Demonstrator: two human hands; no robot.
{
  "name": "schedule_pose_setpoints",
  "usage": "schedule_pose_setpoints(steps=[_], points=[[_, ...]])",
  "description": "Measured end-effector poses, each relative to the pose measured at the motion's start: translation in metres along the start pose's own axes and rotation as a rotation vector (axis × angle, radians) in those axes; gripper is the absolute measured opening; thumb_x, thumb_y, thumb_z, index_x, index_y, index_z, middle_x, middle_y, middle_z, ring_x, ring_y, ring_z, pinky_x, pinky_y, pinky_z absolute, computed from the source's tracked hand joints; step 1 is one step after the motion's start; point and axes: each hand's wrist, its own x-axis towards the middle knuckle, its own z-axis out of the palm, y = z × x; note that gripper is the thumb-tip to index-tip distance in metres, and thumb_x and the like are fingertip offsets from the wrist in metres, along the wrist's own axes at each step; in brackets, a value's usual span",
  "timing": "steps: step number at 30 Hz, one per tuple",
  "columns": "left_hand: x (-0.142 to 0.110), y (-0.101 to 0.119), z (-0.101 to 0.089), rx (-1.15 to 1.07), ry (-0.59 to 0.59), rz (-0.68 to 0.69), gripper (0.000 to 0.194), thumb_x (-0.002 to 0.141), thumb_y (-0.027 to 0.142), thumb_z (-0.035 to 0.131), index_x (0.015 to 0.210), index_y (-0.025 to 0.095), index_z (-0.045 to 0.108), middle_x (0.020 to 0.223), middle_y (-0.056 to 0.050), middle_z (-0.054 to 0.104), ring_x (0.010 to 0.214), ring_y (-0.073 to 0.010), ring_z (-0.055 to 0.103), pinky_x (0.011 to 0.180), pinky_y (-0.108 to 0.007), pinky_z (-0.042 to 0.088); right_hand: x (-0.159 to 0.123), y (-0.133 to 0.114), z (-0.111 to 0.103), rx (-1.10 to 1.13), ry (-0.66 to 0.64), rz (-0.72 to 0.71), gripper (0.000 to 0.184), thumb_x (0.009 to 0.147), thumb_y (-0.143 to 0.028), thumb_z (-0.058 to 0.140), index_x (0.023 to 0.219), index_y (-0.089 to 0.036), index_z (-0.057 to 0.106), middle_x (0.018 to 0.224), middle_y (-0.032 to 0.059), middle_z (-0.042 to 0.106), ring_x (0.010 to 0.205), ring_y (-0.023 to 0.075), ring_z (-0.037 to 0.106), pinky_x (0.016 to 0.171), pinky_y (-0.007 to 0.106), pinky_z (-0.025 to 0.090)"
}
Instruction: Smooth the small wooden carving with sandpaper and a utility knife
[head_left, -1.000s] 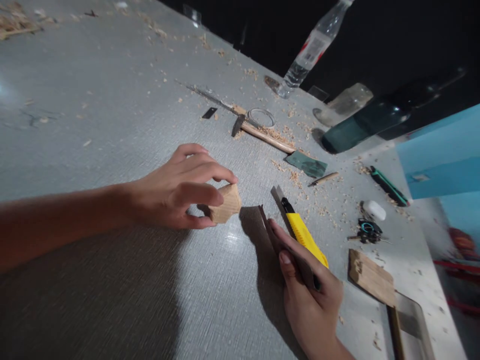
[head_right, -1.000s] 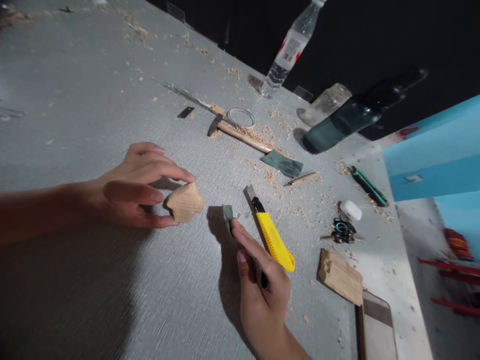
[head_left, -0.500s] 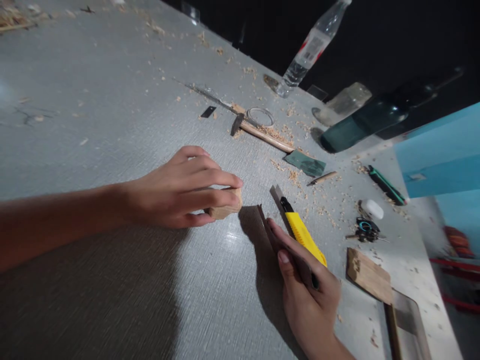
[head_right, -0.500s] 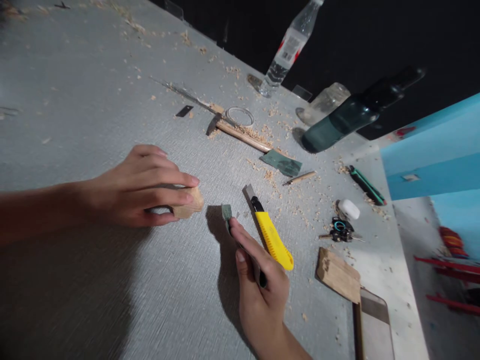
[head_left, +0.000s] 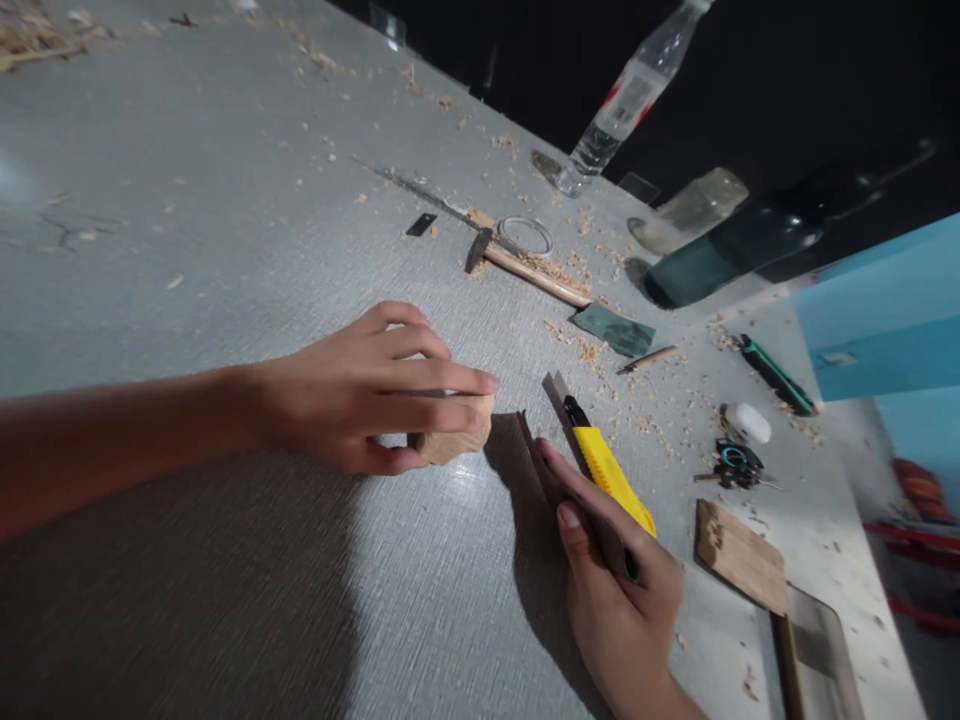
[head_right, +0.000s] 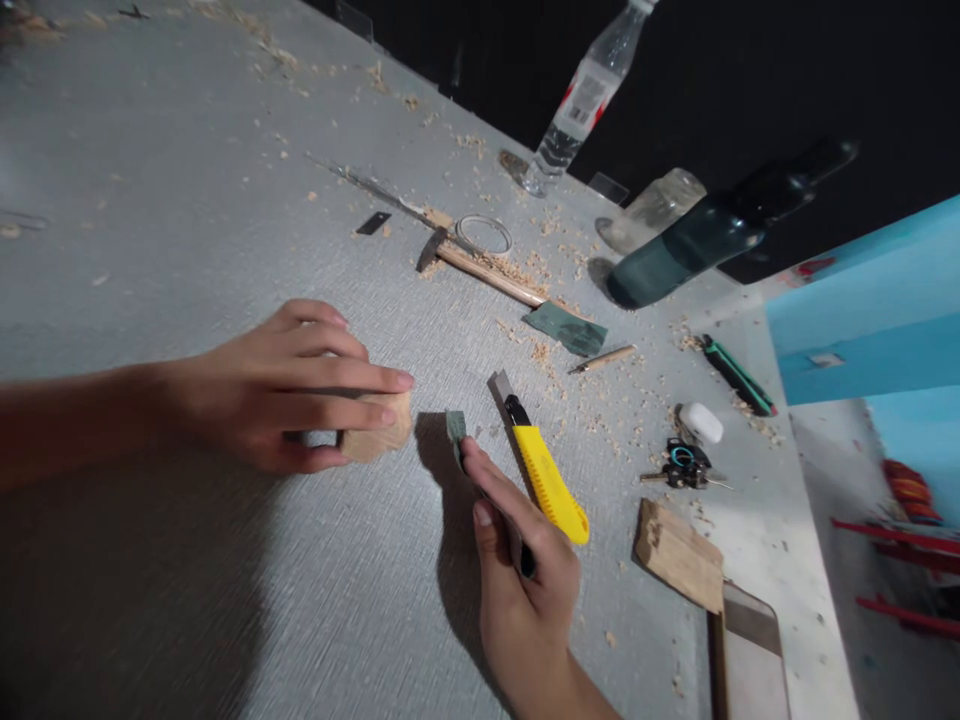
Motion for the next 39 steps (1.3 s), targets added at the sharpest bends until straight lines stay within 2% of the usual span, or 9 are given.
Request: schedule_pose_setpoints(steps=[8, 11, 18, 23, 25, 28, 32, 35, 39], points=[[0.005, -0.006, 0.003, -0.084, -0.067, 0.087, 0.034, 0.091, 0.034, 0.071, 0.124, 0.028, 0.074, 0.132, -0.007, 0.079, 0.109, -0.0270, 0.072, 0.103, -0.044, 0.047, 0.001, -0.002, 0.001, -0.010, 0.004, 0.002, 0.039, 0.103, -0.015, 0.067, 0.135, -0.034, 0.078, 0.139, 0.0037, 0.077, 0.131, 0.0265, 0.074, 0.114, 0.046, 0.062], [0.005, -0.006, 0.003, -0.054, -0.095, 0.029, 0.032, 0.097, 0.047, 0.069, 0.120, 0.026, 0.074, 0.124, -0.008, 0.080, 0.108, -0.0274, 0.071, 0.103, -0.044, 0.045, -0.001, 0.001, 0.000, -0.004, -0.002, 0.009, 0.040, 0.103, -0.014, 0.066, 0.137, -0.032, 0.077, 0.141, 0.0045, 0.076, 0.133, 0.0266, 0.072, 0.115, 0.046, 0.061], [0.004, -0.010, 0.006, 0.023, -0.085, -0.091, 0.059, 0.096, 0.073, 0.066, 0.123, 0.020, 0.072, 0.122, -0.011, 0.077, 0.113, -0.0313, 0.068, 0.103, -0.045, 0.044, 0.000, 0.001, 0.000, 0.004, -0.005, 0.011, 0.040, 0.103, -0.014, 0.066, 0.137, -0.032, 0.077, 0.142, 0.0043, 0.076, 0.134, 0.0266, 0.072, 0.115, 0.046, 0.061], [0.008, 0.015, 0.004, 0.077, -0.061, -0.244, 0.070, 0.085, 0.085, 0.069, 0.111, 0.021, 0.075, 0.120, -0.012, 0.076, 0.116, -0.0359, 0.067, 0.103, -0.050, 0.047, 0.004, -0.005, 0.004, -0.014, -0.013, -0.028, 0.042, 0.102, -0.012, 0.065, 0.136, -0.034, 0.077, 0.140, 0.0021, 0.077, 0.131, 0.0246, 0.073, 0.114, 0.044, 0.062], [0.011, 0.029, 0.006, 0.093, -0.060, -0.314, 0.067, 0.084, 0.081, 0.073, 0.109, 0.019, 0.074, 0.119, -0.013, 0.075, 0.114, -0.0367, 0.068, 0.099, -0.051, 0.049, 0.005, -0.005, 0.005, -0.019, -0.026, -0.045, 0.044, 0.103, -0.010, 0.064, 0.138, -0.035, 0.076, 0.140, 0.0017, 0.077, 0.132, 0.0238, 0.073, 0.115, 0.045, 0.062], [0.014, 0.043, 0.012, 0.091, -0.057, -0.355, 0.051, 0.086, 0.060, 0.082, 0.112, 0.017, 0.070, 0.122, -0.015, 0.073, 0.115, -0.0370, 0.067, 0.095, -0.050, 0.051, 0.008, -0.006, 0.007, -0.033, -0.039, -0.072, 0.047, 0.103, -0.008, 0.061, 0.139, -0.036, 0.075, 0.142, 0.0013, 0.076, 0.134, 0.0232, 0.072, 0.117, 0.047, 0.060], [0.017, 0.052, 0.016, -0.032, -0.007, -0.412, 0.035, 0.092, 0.031, 0.074, 0.123, 0.021, 0.063, 0.110, -0.008, 0.075, 0.097, -0.0278, 0.070, 0.082, -0.042, 0.052, 0.010, -0.006, 0.009, -0.100, -0.046, -0.151, 0.055, 0.104, -0.005, 0.056, 0.146, -0.038, 0.069, 0.149, 0.0010, 0.071, 0.140, 0.0242, 0.068, 0.120, 0.051, 0.058], [0.019, 0.058, 0.016, -0.117, 0.019, -0.443, 0.021, 0.098, 0.027, 0.064, 0.118, 0.024, 0.062, 0.093, -0.002, 0.074, 0.075, -0.0200, 0.067, 0.068, -0.035, 0.047, 0.009, -0.005, 0.011, -0.170, -0.069, -0.279, 0.068, 0.101, -0.001, 0.052, 0.158, -0.038, 0.057, 0.160, 0.0023, 0.062, 0.147, 0.0268, 0.061, 0.123, 0.057, 0.054], [0.021, 0.062, 0.020, -0.171, 0.027, -0.405, 0.008, 0.100, 0.032, 0.062, 0.097, 0.024, 0.062, 0.082, 0.000, 0.069, 0.068, -0.0168, 0.062, 0.061, -0.032, 0.044, 0.008, -0.005, 0.014, -0.232, -0.142, -0.374, 0.085, 0.094, 0.005, 0.046, 0.169, -0.035, 0.041, 0.170, 0.0027, 0.049, 0.157, 0.0278, 0.048, 0.128, 0.061, 0.047]])
